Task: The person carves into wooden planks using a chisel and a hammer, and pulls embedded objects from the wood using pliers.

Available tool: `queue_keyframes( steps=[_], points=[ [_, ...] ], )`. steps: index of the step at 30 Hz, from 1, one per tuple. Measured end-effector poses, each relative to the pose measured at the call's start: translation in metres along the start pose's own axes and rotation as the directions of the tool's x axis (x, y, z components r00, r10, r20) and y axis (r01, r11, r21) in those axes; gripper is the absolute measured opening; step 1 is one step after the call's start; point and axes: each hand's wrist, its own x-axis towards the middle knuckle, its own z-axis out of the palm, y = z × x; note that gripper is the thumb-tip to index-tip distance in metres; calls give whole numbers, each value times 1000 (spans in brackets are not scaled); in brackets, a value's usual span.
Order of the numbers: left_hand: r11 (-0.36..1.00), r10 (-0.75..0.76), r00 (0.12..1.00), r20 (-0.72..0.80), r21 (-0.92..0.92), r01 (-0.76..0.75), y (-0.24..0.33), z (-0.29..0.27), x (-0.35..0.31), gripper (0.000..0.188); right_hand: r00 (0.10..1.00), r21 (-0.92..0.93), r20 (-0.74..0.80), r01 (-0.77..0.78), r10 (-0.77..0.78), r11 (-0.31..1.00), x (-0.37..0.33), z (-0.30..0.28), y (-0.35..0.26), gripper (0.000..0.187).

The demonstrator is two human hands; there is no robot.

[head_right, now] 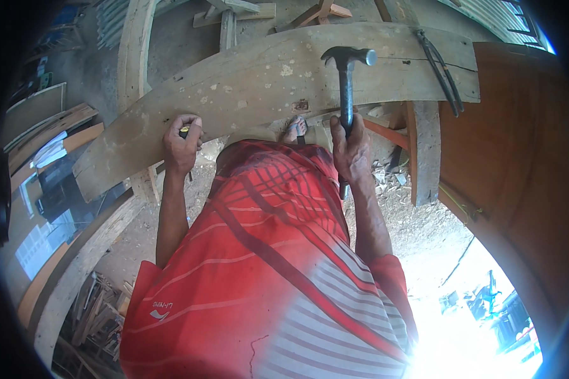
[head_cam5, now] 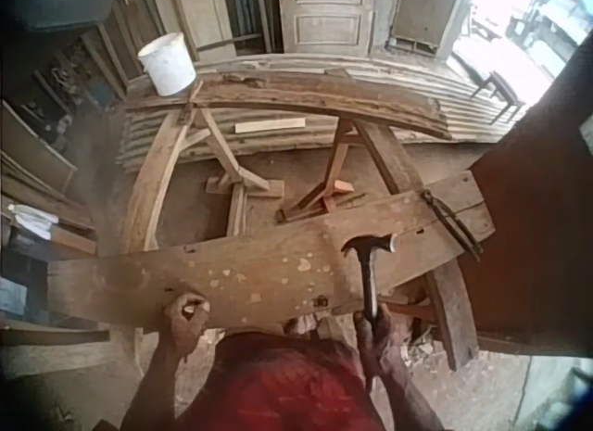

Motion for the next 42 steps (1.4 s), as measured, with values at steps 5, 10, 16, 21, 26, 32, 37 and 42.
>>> queue_keyframes(
  steps=[5, 10, 16, 21, 26, 32, 37, 42],
  points=[
    [999, -27, 999, 37, -20, 28, 9, -2, 0, 21, 999, 15, -9, -42, 42, 999, -1, -1, -24, 35],
    [1000, -21, 999, 35, -21, 21, 4, -2, 3, 20, 1000, -62, -10, -15, 15, 998, 4, 10, -12, 33],
    [1000, -10, 1000, 26, -27, 11, 9, -2, 1, 20, 998, -54, -20, -59, 58, 997, 1, 12, -12, 31],
    [998, -33, 999, 38, -46, 34, 7, -2, 2, 19, 999, 20, -21, -48, 48, 999, 2, 10, -13, 32],
    [999, -20, 999, 37, -43, 21, 11, -2, 3, 19, 999, -10, -46, -5, 4, 1000, 6, 20, 0, 33],
    [998, -23, 999, 42, -55, 26, 8, -3, 5, 19, 999, 71, -18, -28, 29, 997, 0, 10, -15, 37],
    [998, -1, 999, 47, -55, 4, 8, -3, 5, 20, 997, -34, -76, 31, -34, 999, -3, 24, -2, 36],
    [997, -39, 998, 54, -70, 43, 9, -4, 5, 20, 998, 3, -8, -59, 59, 998, -4, 13, -21, 36]
  ],
)
